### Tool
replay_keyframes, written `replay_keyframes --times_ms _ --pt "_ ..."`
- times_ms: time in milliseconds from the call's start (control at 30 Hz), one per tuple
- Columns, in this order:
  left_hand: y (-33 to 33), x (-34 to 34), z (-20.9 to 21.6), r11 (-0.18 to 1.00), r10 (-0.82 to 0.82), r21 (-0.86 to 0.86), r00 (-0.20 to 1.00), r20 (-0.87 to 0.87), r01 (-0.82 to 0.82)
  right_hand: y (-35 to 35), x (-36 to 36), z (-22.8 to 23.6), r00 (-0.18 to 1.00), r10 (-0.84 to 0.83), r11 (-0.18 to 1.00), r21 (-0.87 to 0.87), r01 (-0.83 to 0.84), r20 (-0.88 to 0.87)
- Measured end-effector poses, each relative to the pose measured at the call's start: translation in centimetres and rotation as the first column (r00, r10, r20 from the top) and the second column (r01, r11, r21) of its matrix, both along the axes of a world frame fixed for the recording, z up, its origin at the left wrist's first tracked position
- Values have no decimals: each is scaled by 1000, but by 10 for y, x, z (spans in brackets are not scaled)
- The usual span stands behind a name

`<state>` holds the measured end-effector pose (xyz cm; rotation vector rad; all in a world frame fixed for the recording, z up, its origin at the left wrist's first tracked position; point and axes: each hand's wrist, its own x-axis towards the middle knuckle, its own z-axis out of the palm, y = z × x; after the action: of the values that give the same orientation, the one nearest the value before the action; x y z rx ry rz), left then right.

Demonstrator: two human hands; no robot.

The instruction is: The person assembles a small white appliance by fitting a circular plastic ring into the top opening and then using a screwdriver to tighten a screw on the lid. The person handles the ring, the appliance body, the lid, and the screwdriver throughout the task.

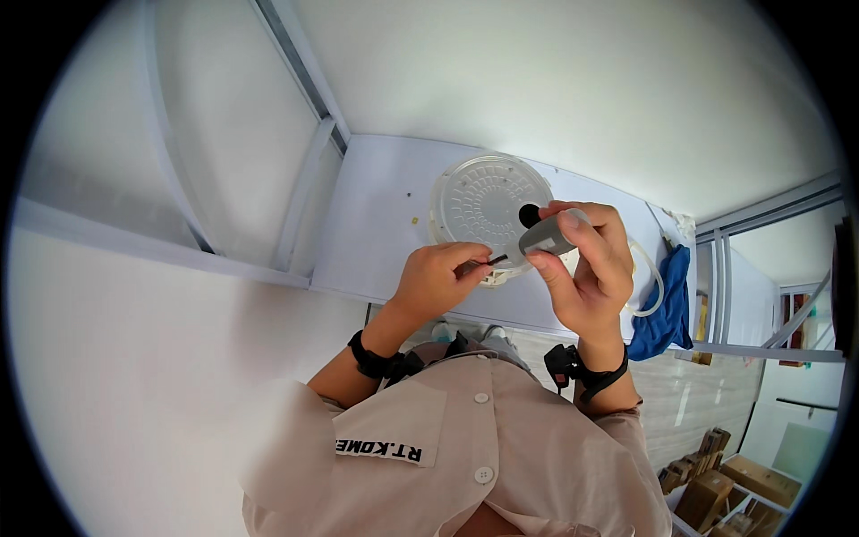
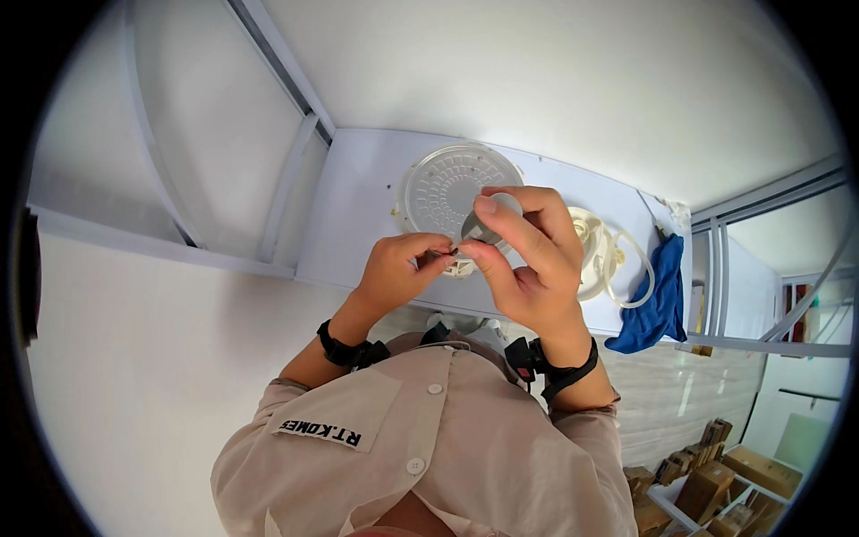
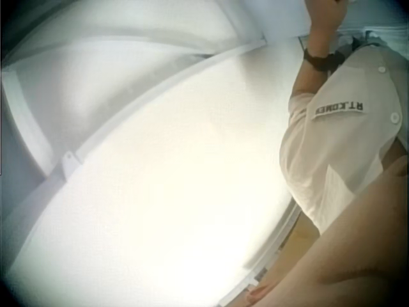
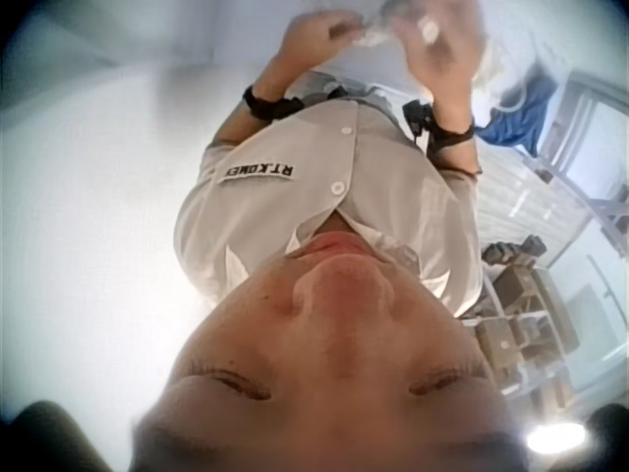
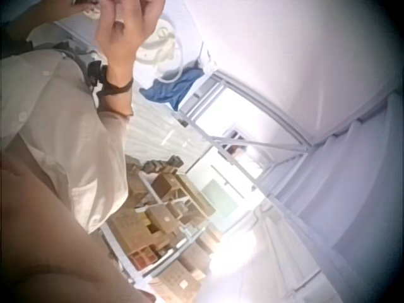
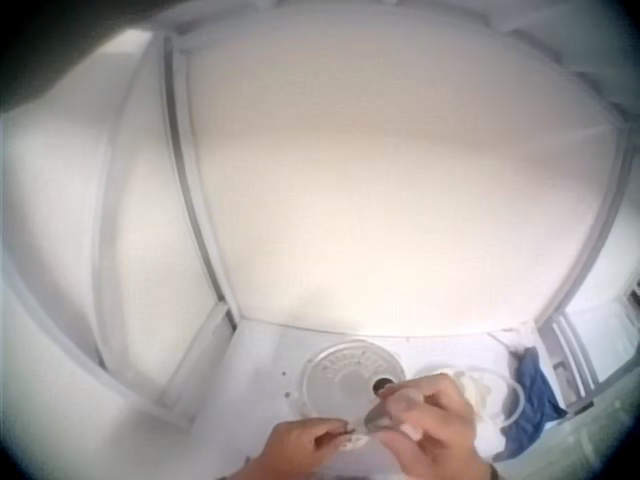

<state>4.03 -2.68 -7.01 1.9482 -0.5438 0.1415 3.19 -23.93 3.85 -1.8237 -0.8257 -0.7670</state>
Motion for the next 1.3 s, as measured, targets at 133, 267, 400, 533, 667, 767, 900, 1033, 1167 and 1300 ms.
replay_keyframes --times_ms 133,267,400,533,667,767,900,1033,1167,1300 --pt "-1 0 0 1000 -1 6 1000 0 1 5 -2 -6 998 -44 999 22 43 43" --pt "1 -1 0 1000 -1 6 1000 3 1 13 -6 5 992 34 995 101 -22 -119" --pt "0 -1 -1 1000 -6 -11 1000 -15 6 5 -3 -3 995 18 999 30 -15 -95" --pt "-2 -2 1 1000 3 -20 999 -39 -4 3 -5 0 998 -55 996 -72 57 28" --pt "-1 -1 1 1000 7 5 1000 -19 -7 4 -8 4 999 -45 995 -87 46 14" --pt "0 -1 6 999 2 53 999 -53 1 3 -11 2 999 -10 997 -81 14 45" --pt "-2 0 2 1000 -5 14 1000 -15 5 0 -15 -7 998 53 998 43 -54 14" --pt "-1 1 -4 999 -17 -45 1000 -24 16 -1 -24 0 986 102 956 287 -61 -131" --pt "7 12 5 998 47 38 998 35 -48 -8 -23 -11 972 -2 861 493 120 -233" --pt "16 43 14 981 131 117 977 167 -152 -27 -18 -40 917 -110 763 559 325 -383"
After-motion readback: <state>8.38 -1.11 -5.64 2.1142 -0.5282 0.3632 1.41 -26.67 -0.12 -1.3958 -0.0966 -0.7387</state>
